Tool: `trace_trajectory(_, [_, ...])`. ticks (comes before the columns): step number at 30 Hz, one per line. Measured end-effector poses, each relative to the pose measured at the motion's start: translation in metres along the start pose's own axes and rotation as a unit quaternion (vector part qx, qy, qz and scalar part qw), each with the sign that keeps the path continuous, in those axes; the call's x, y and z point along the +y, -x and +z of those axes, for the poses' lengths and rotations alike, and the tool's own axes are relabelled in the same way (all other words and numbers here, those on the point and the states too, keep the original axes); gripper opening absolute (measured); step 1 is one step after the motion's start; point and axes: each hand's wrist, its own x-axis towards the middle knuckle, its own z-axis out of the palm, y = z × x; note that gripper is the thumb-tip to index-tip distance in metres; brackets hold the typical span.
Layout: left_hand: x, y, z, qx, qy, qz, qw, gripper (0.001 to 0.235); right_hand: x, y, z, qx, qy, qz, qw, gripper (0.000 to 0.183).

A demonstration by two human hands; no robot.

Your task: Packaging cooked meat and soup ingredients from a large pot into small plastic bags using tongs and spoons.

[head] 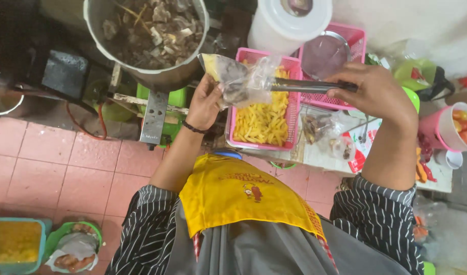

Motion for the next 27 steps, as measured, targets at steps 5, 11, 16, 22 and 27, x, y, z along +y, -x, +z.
trace_trajectory(5, [0.033, 0.006, -0.008, 0.036, 0.156, -0.052, 0.986, 0.051, -0.019, -0.042, 0.0, -0.029, -0.035, 0.005, 0.999, 0.03])
trace_trajectory(11, [0.057, 0.014, -0.027, -0.018, 0.05, -0.022, 0.998, 0.064, -0.025, -0.088, 0.0, -0.02, -0.023, -0.083, 0.996, 0.031])
trace_trajectory(16, [0.04, 0.011, -0.072, 0.025, -0.011, 0.002, 1.0, 0.056, -0.019, -0.126, 0.004, -0.125, -0.053, -0.088, 0.987, 0.032])
trace_trajectory(22, [0.06, 0.017, -0.08, 0.036, -0.023, 0.011, 0.999, 0.06, -0.025, -0.151, 0.006, -0.146, -0.087, -0.059, 0.984, 0.035])
trace_trajectory(27, [0.049, 0.021, -0.109, 0.053, -0.027, -0.022, 0.998, 0.066, -0.026, -0.166, 0.03, -0.176, -0.101, -0.067, 0.977, 0.03])
